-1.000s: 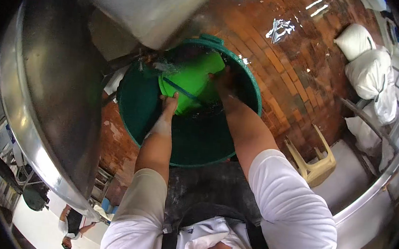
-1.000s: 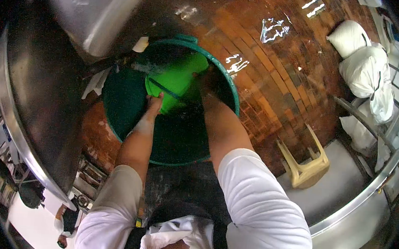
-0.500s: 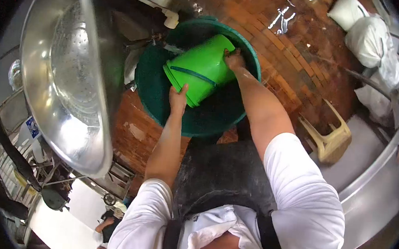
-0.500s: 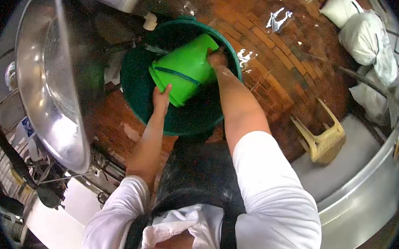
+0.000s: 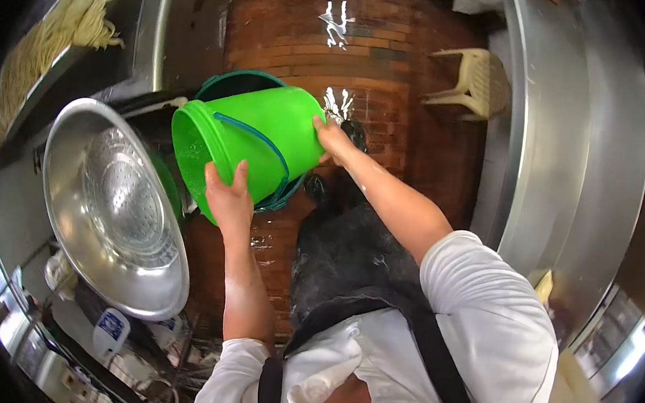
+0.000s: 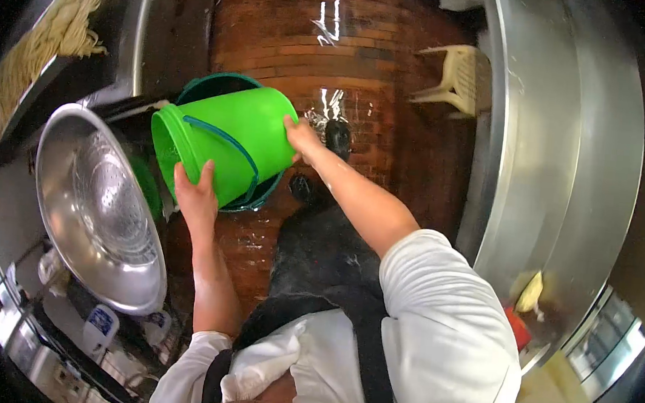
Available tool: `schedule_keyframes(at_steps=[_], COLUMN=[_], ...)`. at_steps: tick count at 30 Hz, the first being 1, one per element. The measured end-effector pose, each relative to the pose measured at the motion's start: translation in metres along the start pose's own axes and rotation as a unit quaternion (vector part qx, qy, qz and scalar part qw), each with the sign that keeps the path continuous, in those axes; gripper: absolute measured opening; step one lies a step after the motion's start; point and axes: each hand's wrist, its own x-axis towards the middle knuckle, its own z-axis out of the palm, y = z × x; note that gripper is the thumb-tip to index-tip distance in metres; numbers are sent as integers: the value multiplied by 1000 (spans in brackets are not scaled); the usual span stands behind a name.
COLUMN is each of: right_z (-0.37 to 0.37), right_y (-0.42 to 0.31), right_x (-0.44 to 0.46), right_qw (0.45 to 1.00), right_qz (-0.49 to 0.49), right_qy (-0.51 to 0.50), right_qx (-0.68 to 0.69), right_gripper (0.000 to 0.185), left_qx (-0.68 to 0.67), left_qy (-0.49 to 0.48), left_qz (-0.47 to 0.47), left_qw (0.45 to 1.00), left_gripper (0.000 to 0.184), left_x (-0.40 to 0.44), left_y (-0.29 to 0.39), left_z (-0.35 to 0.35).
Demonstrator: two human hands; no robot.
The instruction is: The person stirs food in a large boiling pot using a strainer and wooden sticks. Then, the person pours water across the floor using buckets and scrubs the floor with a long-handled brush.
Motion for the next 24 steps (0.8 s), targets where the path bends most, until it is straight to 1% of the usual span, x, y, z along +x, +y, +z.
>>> schedule_keyframes(at_steps=[1,2,3,4,5,6,7,8,9,11,12,14,15,17,18,19,20,22,24], right_z=[-15,-21,-30,-40,-53,-59,-68,-76,-80,-92,-90,-88,-96,-107,-121,-131,-142,-178,-214], right_y=[8,17,30,45,56,80,92,116,137,182,217,282,298,331,339,355,372,406,426], right_x=[-27,-59,-82,-110,-139,-159,-184,-203,-223,-256,-265,-273,-273,-270,-260,-242,-225,-191,-170], right_qw=[997,992,987,979,967,957,946,932,919,886,872,821,807,775,765,736,703,711,742], right_qz=[32,35,58,54,61,57,74,74,79,97,111,150,164,198,217,183,152,188,176], right_qy=[-40,-14,0,-2,-20,-1,9,8,47,52,80,133,169,236,267,312,360,412,440], right_qx=[63,120,150,195,246,283,316,354,384,451,471,534,541,552,545,572,594,538,474], right_gripper=[70,69,63,63,61,58,57,58,59,65,67,68,68,67,62,57,51,41,40], left_qx=[-7,15,37,60,34,57,78,93,88,90,98,113,121,108,121,120,146,138,188], left_qy=[-16,-52,-87,-121,-173,-214,-253,-315,-345,-412,-449,-508,-528,-546,-555,-559,-571,-568,-600], left_qz=[29,43,57,72,114,140,165,180,217,270,287,321,337,370,384,378,364,360,321], left_qw=[999,998,994,988,978,965,950,927,909,865,840,792,770,744,728,728,721,727,709], left_gripper=[34,34,34,33,34,32,31,30,29,27,26,26,26,29,31,32,42,56,65], left_x=[-9,-18,-27,-39,-52,-64,-77,-90,-103,-127,-136,-154,-163,-181,-192,-202,-212,-220,-215], left_y=[28,47,62,77,94,108,122,137,145,157,164,170,166,145,127,106,91,66,72], left_z=[-5,-7,-6,-5,-4,1,6,12,26,61,86,150,193,289,351,411,470,562,606])
